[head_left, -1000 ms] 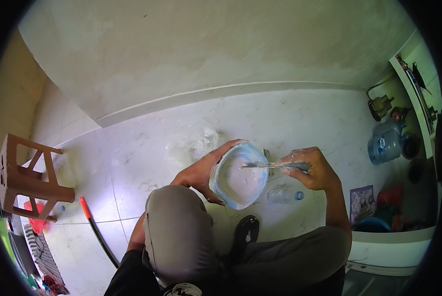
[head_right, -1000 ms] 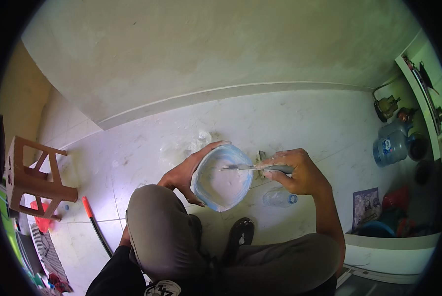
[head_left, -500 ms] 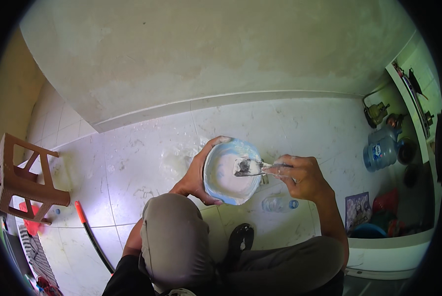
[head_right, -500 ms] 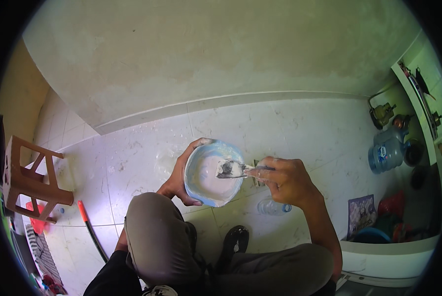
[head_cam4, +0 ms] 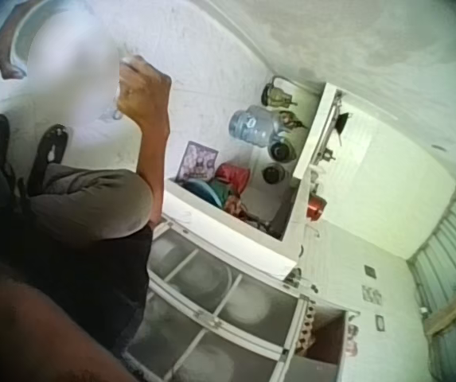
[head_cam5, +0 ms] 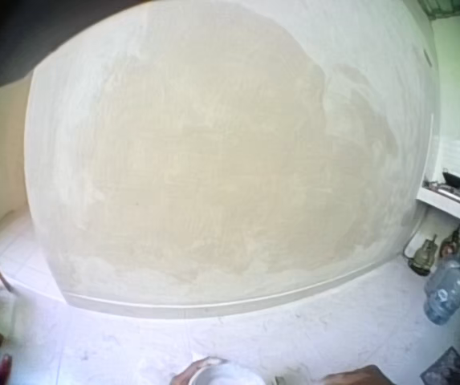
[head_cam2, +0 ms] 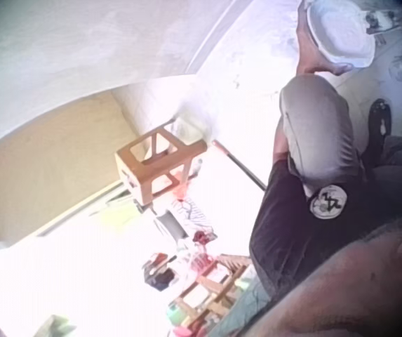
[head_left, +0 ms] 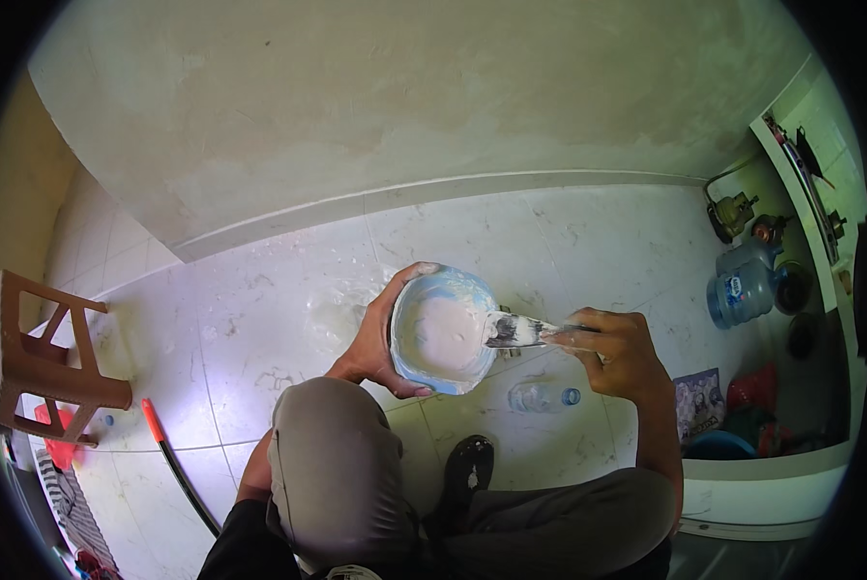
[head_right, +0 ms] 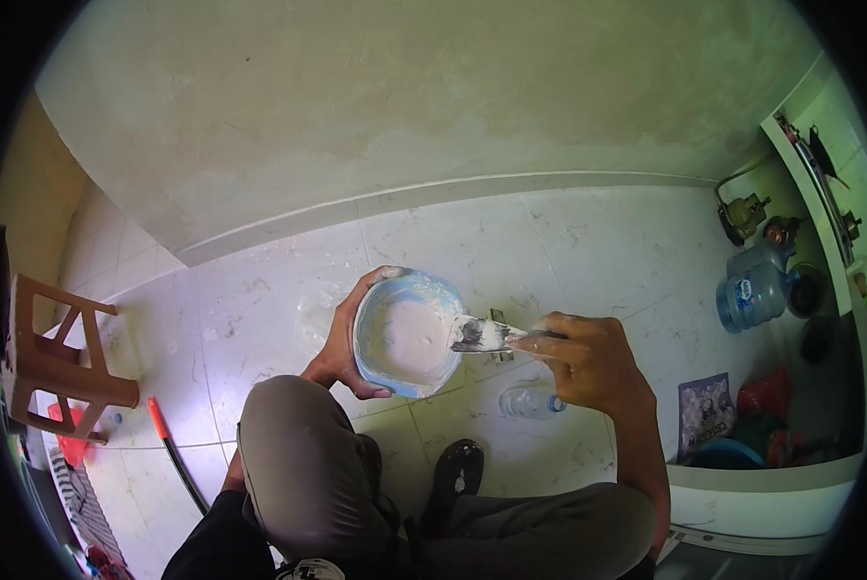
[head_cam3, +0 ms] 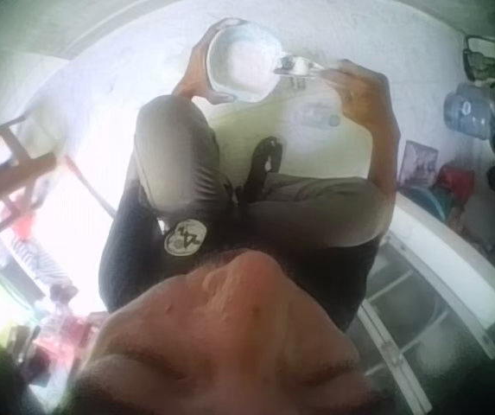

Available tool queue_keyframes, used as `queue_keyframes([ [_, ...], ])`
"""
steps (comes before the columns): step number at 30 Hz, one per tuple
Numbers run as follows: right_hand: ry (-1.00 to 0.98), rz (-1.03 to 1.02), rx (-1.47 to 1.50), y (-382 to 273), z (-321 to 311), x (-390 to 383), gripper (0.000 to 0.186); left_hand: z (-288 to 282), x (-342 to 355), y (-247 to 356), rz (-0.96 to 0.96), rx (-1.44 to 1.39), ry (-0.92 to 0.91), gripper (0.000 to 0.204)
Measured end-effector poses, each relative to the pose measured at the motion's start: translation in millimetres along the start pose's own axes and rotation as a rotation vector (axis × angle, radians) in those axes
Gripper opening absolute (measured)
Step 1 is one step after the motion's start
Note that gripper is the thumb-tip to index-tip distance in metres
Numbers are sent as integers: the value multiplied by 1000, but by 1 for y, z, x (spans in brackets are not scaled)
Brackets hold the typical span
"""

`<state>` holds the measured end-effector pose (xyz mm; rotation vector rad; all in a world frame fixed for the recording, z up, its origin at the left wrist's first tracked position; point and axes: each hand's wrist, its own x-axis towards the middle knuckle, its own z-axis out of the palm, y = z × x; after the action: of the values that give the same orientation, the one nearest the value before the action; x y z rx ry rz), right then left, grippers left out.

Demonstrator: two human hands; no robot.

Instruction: Mix wall putty and apply it to a wall surface using a spatula and trowel.

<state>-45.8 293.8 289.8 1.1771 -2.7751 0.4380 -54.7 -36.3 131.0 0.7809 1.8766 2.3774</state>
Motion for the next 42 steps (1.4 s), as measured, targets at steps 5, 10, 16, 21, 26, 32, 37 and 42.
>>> queue_keyframes([
  [5,71,25,100,1,-9,-4,37,-10,-6,1,43,39,37,144],
  [10,133,113,404,-1,-11,-5,21,-4,-4,9,-16,31,72,151],
  [16,-247,594,1077,3,27,15,23,-1,-3,18,-88,45,32,156],
  [21,46,1073,948,3,41,9,19,-3,-4,15,-31,53,26,157],
  [26,-143,635,867,10,3,3,20,-8,-7,12,-1,92,50,153],
  [32,139,212,319,-4,-4,18,15,-7,2,7,54,271,-134,145],
  [37,24,-114,8,-14,-5,50,13,3,6,12,-22,204,-302,143],
  [42,-11,-189,-140,-22,7,63,16,4,2,5,7,226,-344,143],
])
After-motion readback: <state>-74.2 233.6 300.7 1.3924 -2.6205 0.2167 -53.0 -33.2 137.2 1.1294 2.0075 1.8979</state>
